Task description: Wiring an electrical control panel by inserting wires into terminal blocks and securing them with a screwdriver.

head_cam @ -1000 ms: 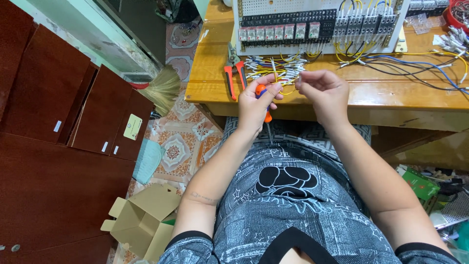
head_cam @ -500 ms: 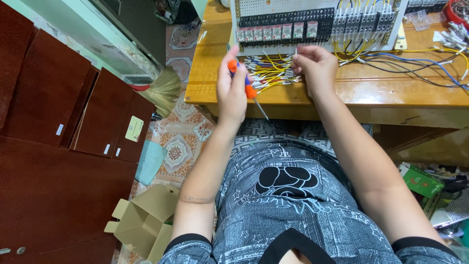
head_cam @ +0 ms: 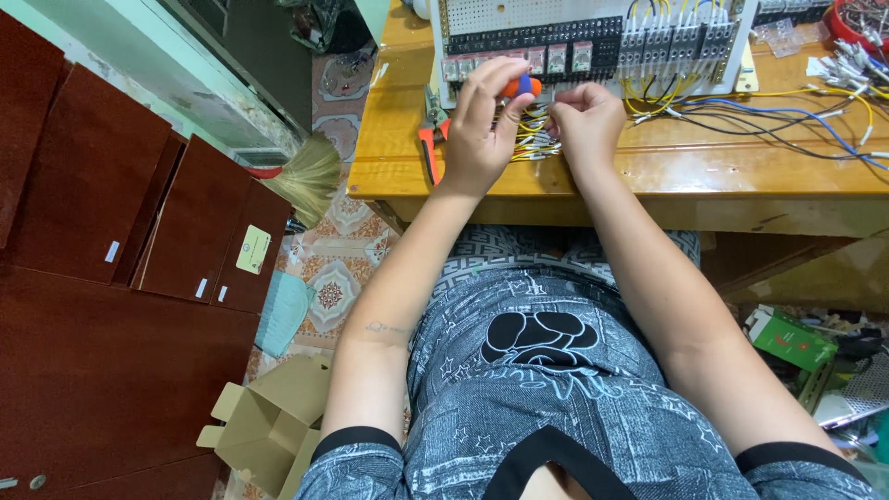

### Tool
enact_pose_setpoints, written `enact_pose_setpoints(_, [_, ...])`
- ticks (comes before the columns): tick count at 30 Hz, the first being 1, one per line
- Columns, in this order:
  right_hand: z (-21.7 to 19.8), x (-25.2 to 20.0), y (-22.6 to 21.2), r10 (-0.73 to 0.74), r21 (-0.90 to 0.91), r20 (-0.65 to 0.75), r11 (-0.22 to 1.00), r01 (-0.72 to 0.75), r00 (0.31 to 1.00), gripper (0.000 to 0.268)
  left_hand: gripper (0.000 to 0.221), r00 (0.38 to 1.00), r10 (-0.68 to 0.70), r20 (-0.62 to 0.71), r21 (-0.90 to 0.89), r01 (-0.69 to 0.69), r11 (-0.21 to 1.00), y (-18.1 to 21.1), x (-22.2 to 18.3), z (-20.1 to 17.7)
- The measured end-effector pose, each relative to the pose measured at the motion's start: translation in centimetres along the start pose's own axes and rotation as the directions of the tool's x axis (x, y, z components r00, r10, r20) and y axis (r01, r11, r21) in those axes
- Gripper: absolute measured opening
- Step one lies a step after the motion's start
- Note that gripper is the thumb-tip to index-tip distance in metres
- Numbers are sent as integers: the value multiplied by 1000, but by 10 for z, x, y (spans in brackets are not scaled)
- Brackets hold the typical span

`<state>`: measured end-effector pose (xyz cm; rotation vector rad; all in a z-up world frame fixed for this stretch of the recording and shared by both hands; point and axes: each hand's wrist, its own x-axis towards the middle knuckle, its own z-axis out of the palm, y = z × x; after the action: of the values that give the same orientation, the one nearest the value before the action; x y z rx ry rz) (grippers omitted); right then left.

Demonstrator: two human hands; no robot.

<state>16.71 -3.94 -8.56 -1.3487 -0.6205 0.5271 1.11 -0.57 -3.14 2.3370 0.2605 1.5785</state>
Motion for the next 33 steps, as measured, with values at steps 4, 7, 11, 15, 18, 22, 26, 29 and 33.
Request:
enact_pose_setpoints(4, [0,0,0,-25,-10,3,1000,25,1000,9,33,998,45,-37,24,-44,999,-3,-3,4])
enact_pose_setpoints(7, [0,0,1,-51,-41,10,998,51,999,9,31,995,95,-36,21,-94,995,0,0,2])
enact_pose_setpoints(11, [1,2,5,-73,-77,-3,994,73,997,10,35,983,165,74,-46,-162,986,-2,3,-1])
enact_pose_setpoints(15, [-1,5,15,-150,-145,-36,979,144,988,3,32,886,398,238,-84,-389,917,2,2,0])
enact_pose_setpoints(18, [-2,1,7,-127,-184,-43,976,118,991,7,28,884,406,234,21,-422,906,4,1,-2])
enact_pose_setpoints(22, [0,-1,7,-164,-191,-51,970,151,985,24,42,876,384,291,277,-462,843,1,7,-2])
enact_pose_setpoints(26, [2,-3,2,-103,-111,-34,989,98,994,11,19,861,338,381,477,-496,726,13,25,-6])
enact_pose_setpoints(29, [3,-7,0,-99,-140,-55,986,91,994,9,21,820,413,396,639,-569,518,23,35,-8])
enact_pose_setpoints(33, [-1,3,13,-196,-251,-76,953,172,978,12,34,861,216,461,737,-506,448,18,37,-3])
